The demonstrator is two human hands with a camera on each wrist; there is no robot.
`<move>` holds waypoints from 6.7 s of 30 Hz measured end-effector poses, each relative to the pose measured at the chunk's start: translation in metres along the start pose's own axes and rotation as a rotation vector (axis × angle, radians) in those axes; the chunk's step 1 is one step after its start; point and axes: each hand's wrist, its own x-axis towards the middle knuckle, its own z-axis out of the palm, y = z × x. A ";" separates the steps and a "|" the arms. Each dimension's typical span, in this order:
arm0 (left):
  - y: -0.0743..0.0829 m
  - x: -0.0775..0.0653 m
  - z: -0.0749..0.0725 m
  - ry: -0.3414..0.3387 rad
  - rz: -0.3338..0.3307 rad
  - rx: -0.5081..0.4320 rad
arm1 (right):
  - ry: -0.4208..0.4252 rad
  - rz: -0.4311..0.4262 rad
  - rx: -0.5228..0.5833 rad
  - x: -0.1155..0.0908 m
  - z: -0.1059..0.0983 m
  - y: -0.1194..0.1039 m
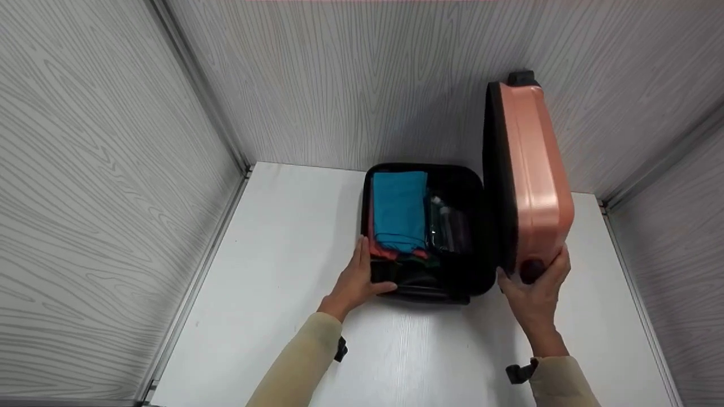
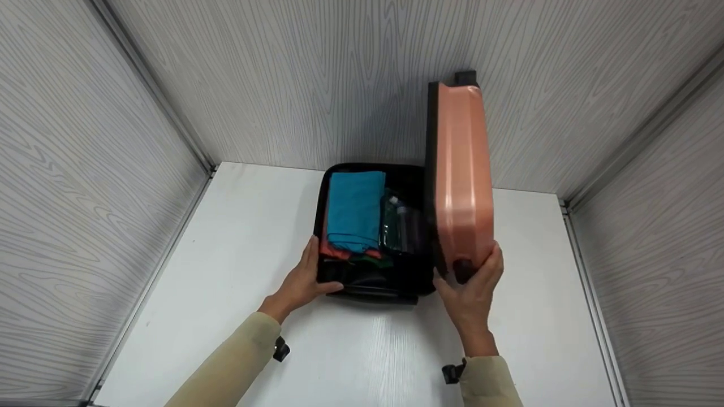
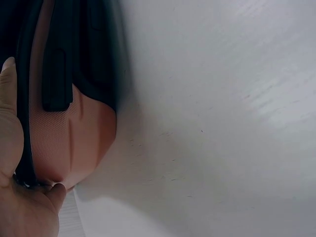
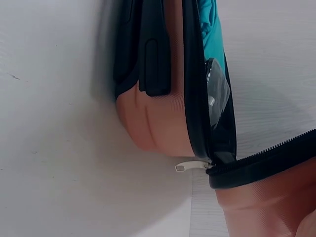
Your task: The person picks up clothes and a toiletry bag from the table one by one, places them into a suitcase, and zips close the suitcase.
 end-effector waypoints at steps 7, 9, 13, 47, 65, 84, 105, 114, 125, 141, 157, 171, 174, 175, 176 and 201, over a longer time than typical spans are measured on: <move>0.002 -0.002 0.002 0.002 0.027 0.013 | 0.006 -0.169 -0.025 -0.001 0.009 -0.006; 0.003 -0.002 0.003 0.006 0.029 0.003 | 0.004 -0.203 -0.041 -0.001 0.010 -0.007; 0.003 -0.001 0.003 0.008 0.022 -0.008 | -0.025 -0.228 -0.063 0.000 0.011 -0.009; -0.012 0.001 0.004 0.077 -0.025 -0.299 | -0.052 -0.449 -0.223 -0.003 0.049 -0.024; -0.016 0.005 0.006 0.135 0.095 -0.316 | -0.106 -0.582 -0.365 -0.013 0.073 -0.029; -0.012 0.005 0.008 0.153 0.121 -0.371 | -0.197 -0.677 -0.515 -0.026 0.081 -0.027; -0.018 -0.014 -0.008 0.048 0.031 -0.305 | -0.339 -0.678 -0.706 -0.039 0.090 -0.027; -0.017 -0.013 -0.010 0.048 0.054 -0.269 | -0.336 -0.702 -0.728 -0.040 0.090 -0.027; -0.016 -0.014 -0.009 0.051 0.056 -0.263 | -0.322 -0.736 -0.715 -0.044 0.091 -0.027; -0.004 -0.008 -0.015 0.070 0.028 -0.320 | -0.200 -0.606 -0.371 -0.026 0.075 -0.029; 0.018 -0.002 -0.017 0.108 -0.016 -0.459 | -0.289 0.491 -0.025 0.003 0.053 -0.018; 0.023 -0.014 -0.004 0.216 0.081 -0.528 | -0.262 0.520 0.034 -0.001 0.053 -0.003; 0.020 -0.015 0.000 0.256 0.088 -0.565 | -0.286 0.470 0.002 0.000 0.055 -0.003; 0.019 -0.015 0.001 0.266 0.090 -0.569 | -0.295 0.455 -0.011 0.000 0.055 -0.004; 0.019 -0.015 0.002 0.273 0.090 -0.564 | -0.303 0.440 -0.024 0.001 0.055 -0.005; 0.008 -0.009 -0.023 0.165 0.081 -0.479 | -0.381 0.479 -0.005 0.009 0.049 -0.007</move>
